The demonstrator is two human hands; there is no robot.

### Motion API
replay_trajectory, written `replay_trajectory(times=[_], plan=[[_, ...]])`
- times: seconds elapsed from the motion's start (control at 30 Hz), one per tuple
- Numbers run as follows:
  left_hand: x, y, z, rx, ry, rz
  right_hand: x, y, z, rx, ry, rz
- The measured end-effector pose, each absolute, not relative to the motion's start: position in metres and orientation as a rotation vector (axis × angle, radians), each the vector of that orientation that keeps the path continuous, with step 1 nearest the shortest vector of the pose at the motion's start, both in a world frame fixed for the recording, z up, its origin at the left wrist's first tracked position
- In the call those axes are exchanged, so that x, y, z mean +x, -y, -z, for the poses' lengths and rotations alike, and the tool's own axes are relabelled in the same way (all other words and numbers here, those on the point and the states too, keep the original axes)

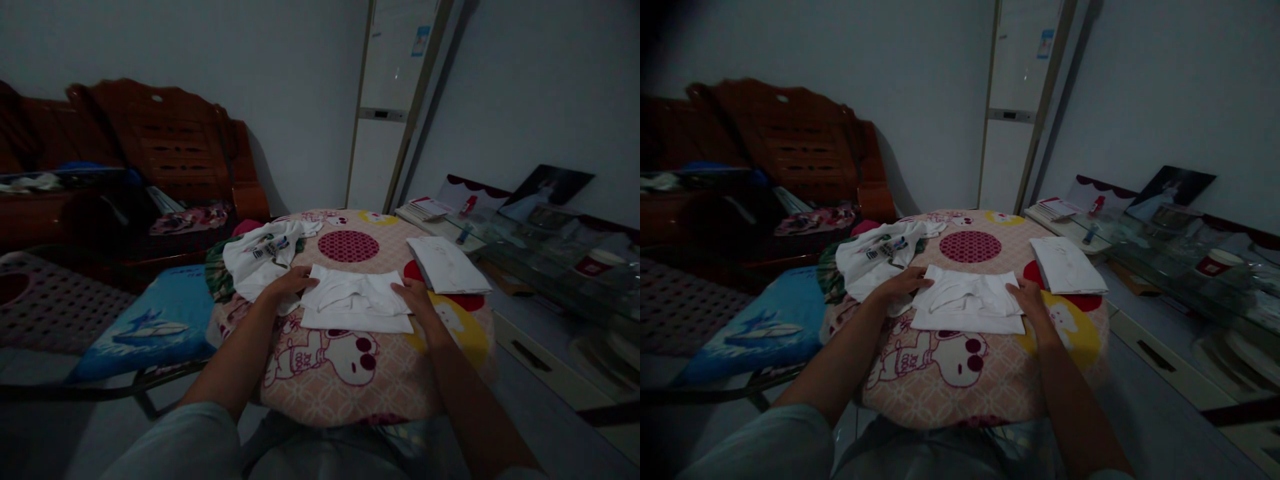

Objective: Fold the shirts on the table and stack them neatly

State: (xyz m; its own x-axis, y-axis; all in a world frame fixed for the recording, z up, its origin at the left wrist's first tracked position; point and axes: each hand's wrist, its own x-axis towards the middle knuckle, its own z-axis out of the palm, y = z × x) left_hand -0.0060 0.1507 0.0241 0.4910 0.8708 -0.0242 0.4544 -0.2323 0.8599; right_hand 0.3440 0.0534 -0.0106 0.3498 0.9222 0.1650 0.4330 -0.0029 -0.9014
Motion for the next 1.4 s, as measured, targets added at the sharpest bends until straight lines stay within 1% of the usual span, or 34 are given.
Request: replay_trajectory(times=[0.13,0.23,0.43,0.53,0.6,0.67,0.83,0.93,1.0,1.1,1.2,1.3,1.4], plan=[[-0.010,-0.154,-0.021,1.801,-1.022,-0.512,0.344,-0.046,0.004,-1.616,1.158,-0.887],[-0.002,-0.165,-0.026,1.855,-1.090,-0.518,0.342,-0.041,-0.006,-1.506,1.070,-0.910],[0.060,-0.192,-0.078,2.222,-1.395,-0.585,0.349,-0.040,-0.014,-1.371,0.772,-0.644],[0.110,-0.202,-0.104,2.189,-1.390,-0.551,0.360,-0.040,-0.008,-1.345,0.681,-0.469],[0.145,-0.209,-0.113,2.151,-1.390,-0.576,0.368,-0.040,-0.003,-1.337,0.629,-0.366],[0.180,-0.216,-0.118,2.239,-1.395,-0.652,0.374,-0.038,-0.002,-1.319,0.581,-0.285],[0.259,-0.231,-0.132,2.416,-1.207,-0.896,0.390,-0.034,-0.012,-1.212,0.520,-0.055],[0.303,-0.235,-0.142,2.440,-1.005,-0.936,0.401,-0.030,-0.019,-1.158,0.534,0.032],[0.330,-0.237,-0.146,2.456,-0.867,-0.932,0.407,-0.026,-0.020,-1.213,0.561,0.104],[0.363,-0.235,-0.145,2.467,-0.654,-0.907,0.415,-0.024,-0.015,-1.380,0.565,0.227],[0.385,-0.228,-0.135,2.453,-0.457,-0.874,0.424,-0.027,-0.003,-1.530,0.541,0.263],[0.391,-0.215,-0.114,2.456,-0.380,-0.858,0.432,-0.031,0.010,-1.694,0.541,0.267],[0.375,-0.205,-0.084,2.471,-0.329,-0.826,0.436,-0.030,0.017,-1.783,0.576,0.226]])
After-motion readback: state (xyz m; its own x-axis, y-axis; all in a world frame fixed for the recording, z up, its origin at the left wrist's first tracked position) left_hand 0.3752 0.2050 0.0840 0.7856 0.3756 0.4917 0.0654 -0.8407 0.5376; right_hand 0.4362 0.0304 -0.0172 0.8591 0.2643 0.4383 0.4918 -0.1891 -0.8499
